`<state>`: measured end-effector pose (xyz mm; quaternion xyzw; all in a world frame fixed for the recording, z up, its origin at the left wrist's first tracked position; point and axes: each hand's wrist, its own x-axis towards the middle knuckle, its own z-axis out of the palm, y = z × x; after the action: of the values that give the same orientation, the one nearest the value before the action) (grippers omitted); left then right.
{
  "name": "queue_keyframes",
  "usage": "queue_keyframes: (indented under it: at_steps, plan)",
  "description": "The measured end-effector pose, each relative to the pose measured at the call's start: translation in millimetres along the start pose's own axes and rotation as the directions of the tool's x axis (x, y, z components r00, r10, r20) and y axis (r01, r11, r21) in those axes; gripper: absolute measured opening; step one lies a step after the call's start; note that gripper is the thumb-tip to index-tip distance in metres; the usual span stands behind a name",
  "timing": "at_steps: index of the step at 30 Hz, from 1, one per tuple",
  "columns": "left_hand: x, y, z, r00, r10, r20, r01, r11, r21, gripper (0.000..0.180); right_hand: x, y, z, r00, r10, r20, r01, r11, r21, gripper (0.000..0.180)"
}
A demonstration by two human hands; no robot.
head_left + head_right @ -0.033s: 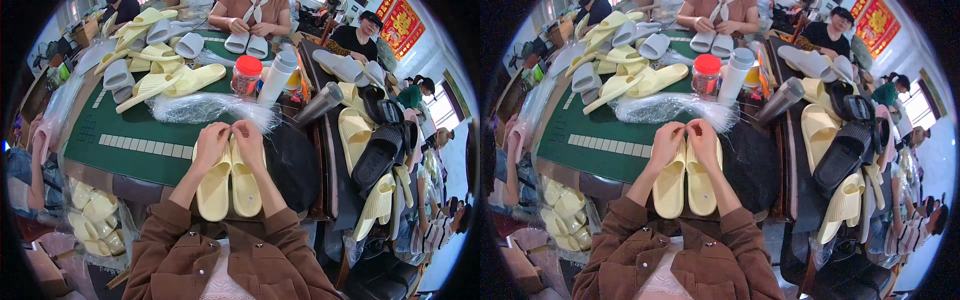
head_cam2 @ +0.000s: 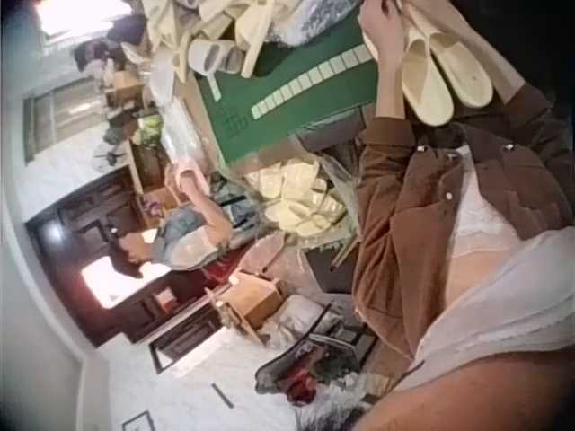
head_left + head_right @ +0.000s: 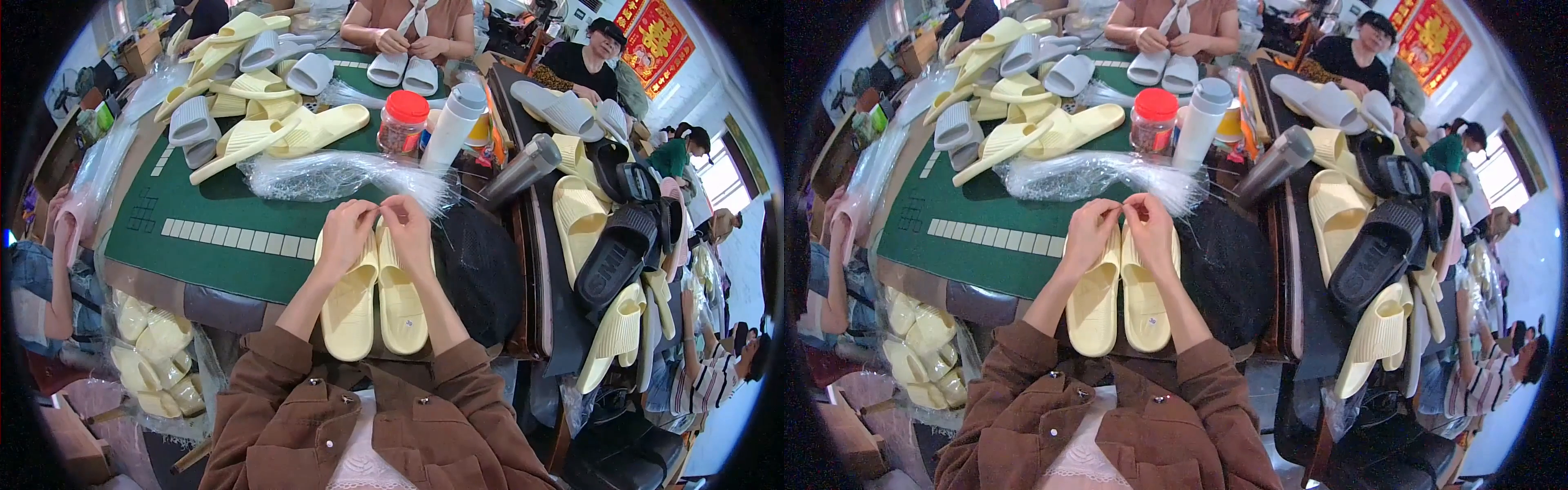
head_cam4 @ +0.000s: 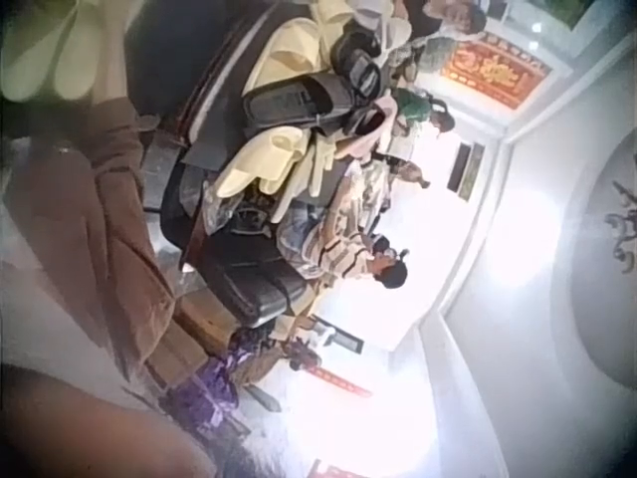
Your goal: Inspecting and trimming loose threads or imperfections from manufactured sandals at a workbench.
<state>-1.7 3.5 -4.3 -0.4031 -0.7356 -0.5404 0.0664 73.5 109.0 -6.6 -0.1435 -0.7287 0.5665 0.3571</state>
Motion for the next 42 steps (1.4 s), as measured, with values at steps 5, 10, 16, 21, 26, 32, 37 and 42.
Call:
queue_keyframes:
  at_steps: [5, 10, 16, 21, 26, 32, 37, 42]
  plan:
    - [-3, -2, 1, 1.000, 0.005, 0.004, -0.005, 0.998, 0.056, 0.012, -2, -3, 0, 1.000, -0.001, -0.008, 0.001, 1.000, -0.013, 0.008]
    - [-4, 3, 1, 0.998, -0.034, 0.050, 0.031, 0.997, 0.064, 0.013, -4, 0, -3, 1.000, 0.014, 0.003, -0.014, 1.000, 0.005, 0.010]
    - [-1, 1, -1, 0.998, -0.055, 0.043, 0.053, 0.998, 0.044, 0.011, -2, -7, -4, 0.993, 0.116, -0.022, -0.114, 0.989, 0.098, 0.009]
    - [0, 3, 4, 0.998, -0.040, 0.042, 0.040, 0.999, 0.007, 0.010, 1, 7, -7, 0.996, 0.081, -0.046, -0.074, 0.987, 0.142, 0.009]
    - [-2, 3, 1, 0.999, -0.040, 0.016, 0.040, 0.999, -0.012, 0.010, -3, 0, -2, 0.999, 0.027, 0.040, -0.028, 0.999, 0.026, 0.010]
    - [-3, 4, -1, 0.999, -0.036, 0.015, 0.036, 0.999, 0.024, 0.009, -1, 2, -6, 0.997, 0.081, -0.017, -0.077, 0.986, 0.145, 0.007]
    - [-4, 1, 1, 0.999, -0.032, 0.003, 0.032, 0.998, 0.050, 0.010, 0, -8, -9, 0.993, 0.119, 0.022, -0.117, 0.890, 0.442, 0.007]
    - [0, 0, 6, 1.000, -0.012, 0.009, 0.011, 0.999, 0.049, 0.012, 4, -33, -31, 0.973, 0.206, 0.102, -0.211, 0.626, 0.751, 0.007]
